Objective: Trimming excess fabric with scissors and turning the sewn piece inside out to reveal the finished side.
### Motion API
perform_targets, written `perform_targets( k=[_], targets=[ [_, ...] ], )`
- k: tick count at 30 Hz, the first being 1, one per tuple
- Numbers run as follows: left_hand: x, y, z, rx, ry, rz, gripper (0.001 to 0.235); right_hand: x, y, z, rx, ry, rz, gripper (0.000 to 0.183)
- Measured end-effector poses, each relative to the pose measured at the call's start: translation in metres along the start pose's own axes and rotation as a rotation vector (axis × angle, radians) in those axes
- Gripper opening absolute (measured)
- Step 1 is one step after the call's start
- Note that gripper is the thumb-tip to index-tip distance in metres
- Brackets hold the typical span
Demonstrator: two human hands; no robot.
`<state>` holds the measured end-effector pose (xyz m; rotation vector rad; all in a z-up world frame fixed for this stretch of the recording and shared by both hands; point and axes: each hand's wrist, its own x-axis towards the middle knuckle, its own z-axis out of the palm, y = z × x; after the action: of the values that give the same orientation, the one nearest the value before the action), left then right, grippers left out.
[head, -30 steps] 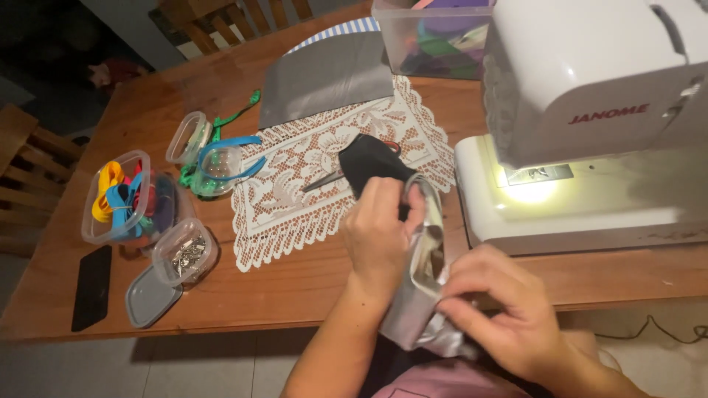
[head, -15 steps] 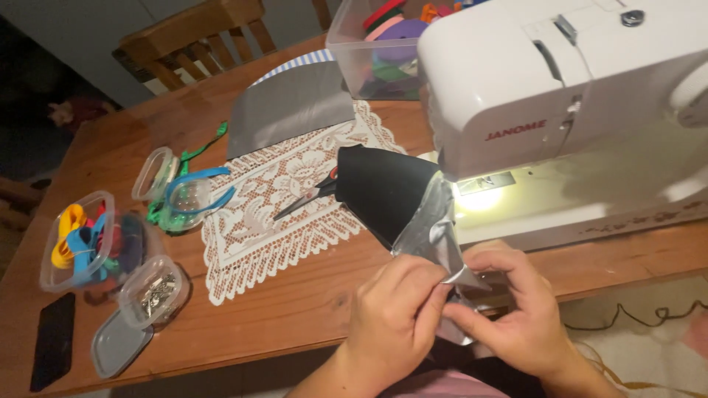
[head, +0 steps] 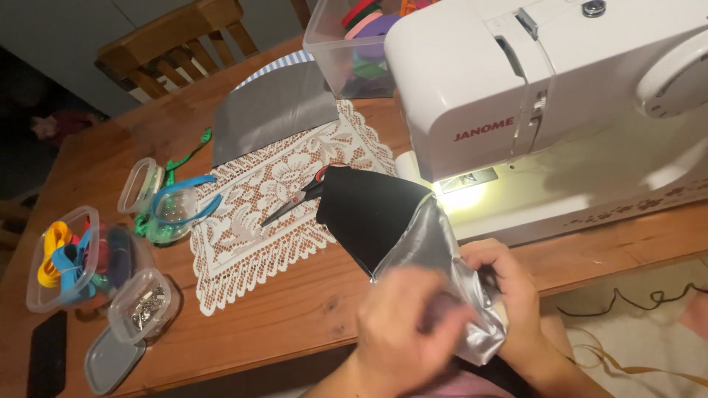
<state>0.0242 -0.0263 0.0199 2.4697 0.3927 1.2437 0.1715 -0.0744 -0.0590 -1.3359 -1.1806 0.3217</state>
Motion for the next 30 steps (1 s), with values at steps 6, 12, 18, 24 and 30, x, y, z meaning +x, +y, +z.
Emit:
perform_targets(
  k=[6, 12, 18, 24, 30],
  targets=[
    [-0.004, -0.015, 0.004, -0.072, -0.034, -0.219, 0.004, -0.008, 0.025, 0.017, 0.169, 0.113, 0.161, 0.038],
    [-0.007, -0.007, -0.003, -0.233, -0.087, -0.119, 0.011, 0.015, -0.011, 0.014, -0.093, 0.034, -0.003, 0.042],
    [-0.017, -0.020, -0.010, -0.201, 0.141, -0.206, 0.011, 0.001, 0.022, 0.029, 0.285, 0.008, 0.024, 0.027],
    [-0.009, -0.027, -0.025, -0.021, 0.095, -0.291, 0.017, 0.006, 0.004, 0.040, 0.419, 0.001, 0.193, 0.046],
    [-0.019, -0.031, -0.020, 0.083, 0.034, -0.213, 0.018, 0.008, -0.005, 0.037, 0.063, -0.017, -0.205, 0.024]
  ],
)
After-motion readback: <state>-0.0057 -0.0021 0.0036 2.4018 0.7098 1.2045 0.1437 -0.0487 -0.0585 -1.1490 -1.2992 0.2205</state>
